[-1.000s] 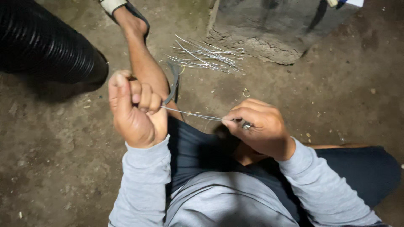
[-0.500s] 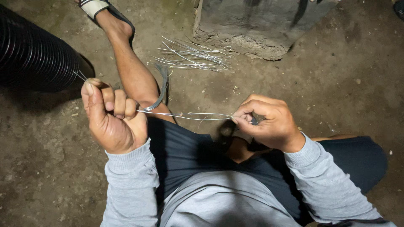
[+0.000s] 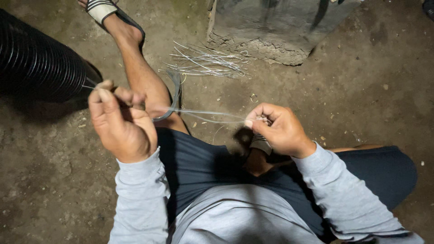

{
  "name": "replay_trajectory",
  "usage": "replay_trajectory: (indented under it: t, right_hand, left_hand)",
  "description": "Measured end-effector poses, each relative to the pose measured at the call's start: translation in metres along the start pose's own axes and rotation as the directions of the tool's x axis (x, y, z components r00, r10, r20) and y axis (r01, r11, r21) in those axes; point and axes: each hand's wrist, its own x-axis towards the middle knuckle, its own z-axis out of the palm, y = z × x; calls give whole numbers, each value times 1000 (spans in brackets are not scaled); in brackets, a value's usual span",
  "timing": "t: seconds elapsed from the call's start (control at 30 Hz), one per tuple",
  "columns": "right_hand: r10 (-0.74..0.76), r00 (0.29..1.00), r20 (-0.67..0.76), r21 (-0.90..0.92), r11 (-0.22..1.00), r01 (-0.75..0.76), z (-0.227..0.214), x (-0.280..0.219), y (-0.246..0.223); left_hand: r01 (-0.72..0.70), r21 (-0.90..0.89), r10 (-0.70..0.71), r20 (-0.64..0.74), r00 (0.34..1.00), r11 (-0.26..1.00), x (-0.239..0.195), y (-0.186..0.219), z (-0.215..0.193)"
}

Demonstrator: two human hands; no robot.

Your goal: The person sits on the floor and repeatedly bends thin metal wires by hand into looped shapes. They pull lengths from a coil resting on their leg, bend each piece, and place the finished loops on the floor.

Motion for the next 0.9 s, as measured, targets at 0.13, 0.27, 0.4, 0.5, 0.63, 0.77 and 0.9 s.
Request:
replay_trajectory:
  t: [0.13, 0.27, 0.4, 0.5, 0.63, 0.77, 0.9]
  right_hand:
    - [37, 994, -101, 76, 997, -30, 1, 12, 22]
    - [69, 983, -167, 9, 998, -68, 9, 14, 28]
    - [-25, 995, -99, -34, 999, 22, 20, 6, 23]
    - [8, 997, -76, -53, 999, -12, 24, 1, 17]
    - [24, 1000, -4, -2, 1000, -24, 19, 1, 17]
    - [62, 989, 132, 135, 988, -80, 14, 6, 20]
    - [96, 969, 227, 249, 956, -154, 7, 9, 20]
  left_hand:
    - [12, 480, 88, -185, 979, 877, -25, -10, 26]
    - [-476, 739, 98, 493, 864, 476, -74, -13, 49]
    - [-633, 755, -76, 651, 756, 171, -79, -27, 59]
    - [-510, 824, -229, 561, 796, 247, -73, -35, 59]
    - [17, 847, -543, 324, 775, 531, -64, -49, 48]
    - [329, 716, -686, 281, 671, 616, -61, -62, 37]
    - [302, 714, -640, 260, 723, 631, -65, -67, 31]
